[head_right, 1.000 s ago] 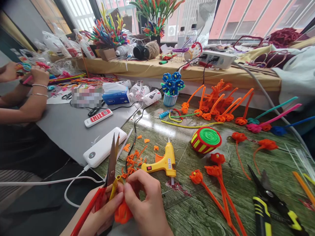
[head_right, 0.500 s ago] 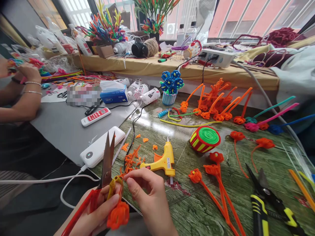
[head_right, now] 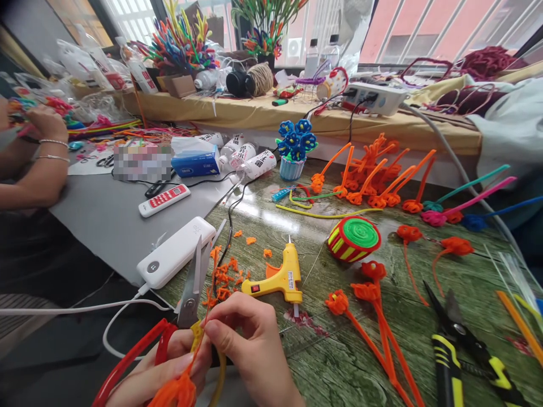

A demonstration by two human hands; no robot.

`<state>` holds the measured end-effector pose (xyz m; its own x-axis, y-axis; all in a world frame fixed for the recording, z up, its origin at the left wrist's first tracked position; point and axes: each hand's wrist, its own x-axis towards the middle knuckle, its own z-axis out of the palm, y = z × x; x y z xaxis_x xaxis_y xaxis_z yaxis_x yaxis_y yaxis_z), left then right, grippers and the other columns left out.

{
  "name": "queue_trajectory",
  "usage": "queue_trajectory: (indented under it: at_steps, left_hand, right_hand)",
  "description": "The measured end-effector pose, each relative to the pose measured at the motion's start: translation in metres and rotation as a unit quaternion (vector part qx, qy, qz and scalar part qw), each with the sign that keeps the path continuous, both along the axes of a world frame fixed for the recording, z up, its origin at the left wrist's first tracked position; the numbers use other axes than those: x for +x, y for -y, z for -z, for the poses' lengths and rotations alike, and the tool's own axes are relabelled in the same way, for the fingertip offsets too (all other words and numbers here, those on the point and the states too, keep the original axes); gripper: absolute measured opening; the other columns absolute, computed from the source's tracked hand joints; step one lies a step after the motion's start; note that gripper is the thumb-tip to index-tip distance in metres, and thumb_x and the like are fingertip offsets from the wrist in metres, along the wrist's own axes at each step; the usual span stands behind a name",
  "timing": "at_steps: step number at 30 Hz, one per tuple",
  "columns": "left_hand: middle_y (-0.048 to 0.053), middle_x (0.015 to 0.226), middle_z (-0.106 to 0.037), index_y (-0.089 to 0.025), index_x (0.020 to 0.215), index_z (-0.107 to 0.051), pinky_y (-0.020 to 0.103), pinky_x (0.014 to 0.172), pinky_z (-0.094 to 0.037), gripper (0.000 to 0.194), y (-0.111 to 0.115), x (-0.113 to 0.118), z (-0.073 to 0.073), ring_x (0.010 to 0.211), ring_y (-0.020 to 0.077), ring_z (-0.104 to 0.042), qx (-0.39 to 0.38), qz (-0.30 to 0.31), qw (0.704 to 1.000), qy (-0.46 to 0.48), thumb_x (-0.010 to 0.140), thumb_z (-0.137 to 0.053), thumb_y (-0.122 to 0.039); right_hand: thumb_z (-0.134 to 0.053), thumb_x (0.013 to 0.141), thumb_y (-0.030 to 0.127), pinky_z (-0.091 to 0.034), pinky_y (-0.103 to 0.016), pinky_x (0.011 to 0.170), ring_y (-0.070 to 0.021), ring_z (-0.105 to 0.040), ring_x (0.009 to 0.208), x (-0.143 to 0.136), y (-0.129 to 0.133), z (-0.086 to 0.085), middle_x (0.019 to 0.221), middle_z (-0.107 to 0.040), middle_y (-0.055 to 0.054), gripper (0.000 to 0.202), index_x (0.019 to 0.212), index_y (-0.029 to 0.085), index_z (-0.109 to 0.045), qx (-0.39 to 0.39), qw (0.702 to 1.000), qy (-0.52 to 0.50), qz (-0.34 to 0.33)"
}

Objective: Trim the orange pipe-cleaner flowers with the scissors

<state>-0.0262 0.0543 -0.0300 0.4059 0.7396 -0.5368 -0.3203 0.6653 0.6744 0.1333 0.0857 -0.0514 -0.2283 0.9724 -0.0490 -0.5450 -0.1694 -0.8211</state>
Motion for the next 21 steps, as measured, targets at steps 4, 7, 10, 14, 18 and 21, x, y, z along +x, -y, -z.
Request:
queue_trajectory:
  at_steps: [4,7,10,14,18,21]
  left_hand:
    - [-0.006,0.055,-0.042,-0.017,0.073,-0.066,0.019,0.046,-0.020,0.041,-0.003,-0.002,0.001,0.044,0.0027,-0.027,-0.048,0.005,0.999,0.013,0.071,-0.087,-0.052]
    - [-0.006,0.055,-0.043,-0.017,0.072,-0.067,0.017,0.045,-0.022,0.038,-0.002,-0.002,0.000,0.045,0.0030,-0.030,-0.061,-0.004,0.998,0.013,0.072,-0.088,-0.049]
    - [-0.004,0.060,-0.049,-0.017,0.072,-0.069,0.014,0.048,-0.033,0.036,-0.002,-0.002,-0.001,0.052,0.0050,-0.040,-0.057,-0.027,0.998,-0.015,0.075,-0.087,-0.048]
    - [-0.004,0.065,-0.052,-0.017,0.078,-0.073,0.013,0.052,-0.037,0.039,-0.003,-0.007,0.001,0.055,0.0036,-0.042,-0.031,-0.048,0.997,-0.048,0.073,-0.088,-0.052]
    - [-0.007,0.062,-0.048,-0.019,0.080,-0.071,0.015,0.045,-0.029,0.040,-0.003,-0.017,-0.003,0.046,0.0015,-0.029,-0.007,-0.043,0.996,-0.072,0.074,-0.086,-0.056]
    - [-0.009,0.056,-0.045,-0.021,0.082,-0.069,0.015,0.048,-0.028,0.042,-0.003,-0.023,-0.011,0.048,0.0031,-0.030,0.013,-0.085,0.986,-0.146,0.072,-0.086,-0.058]
  right_hand:
    - [-0.087,0.083,0.038,-0.049,-0.023,0.056,-0.0124,-0.063,0.058,0.001,0.001,0.005,0.071,-0.070,0.001,0.018,0.080,0.022,-0.080,0.004,0.999,0.030,-0.009]
    - [-0.086,0.084,0.036,-0.045,-0.022,0.055,-0.0114,-0.058,0.058,0.000,0.003,0.007,0.069,-0.065,0.002,0.018,0.078,0.021,-0.077,0.007,0.999,0.047,-0.008]
    - [-0.084,0.083,0.028,-0.044,-0.021,0.058,-0.0108,-0.055,0.061,0.000,0.003,0.004,0.067,-0.063,0.003,0.017,0.072,0.021,-0.075,0.026,0.997,0.067,0.014]
    - [-0.080,0.082,0.020,-0.042,-0.020,0.056,-0.0106,-0.052,0.061,0.002,0.002,0.000,0.069,-0.064,0.003,0.013,0.071,0.020,-0.072,0.043,0.994,0.104,0.014]
    - [-0.075,0.080,0.013,-0.042,-0.021,0.056,-0.0109,-0.051,0.060,0.001,0.005,-0.004,0.068,-0.062,0.004,0.013,0.071,0.021,-0.068,0.037,0.986,0.155,0.046]
    - [-0.072,0.076,0.009,-0.042,-0.022,0.055,-0.0111,-0.051,0.058,0.000,0.007,-0.008,0.067,-0.063,0.005,0.014,0.069,0.021,-0.067,0.036,0.977,0.192,0.081]
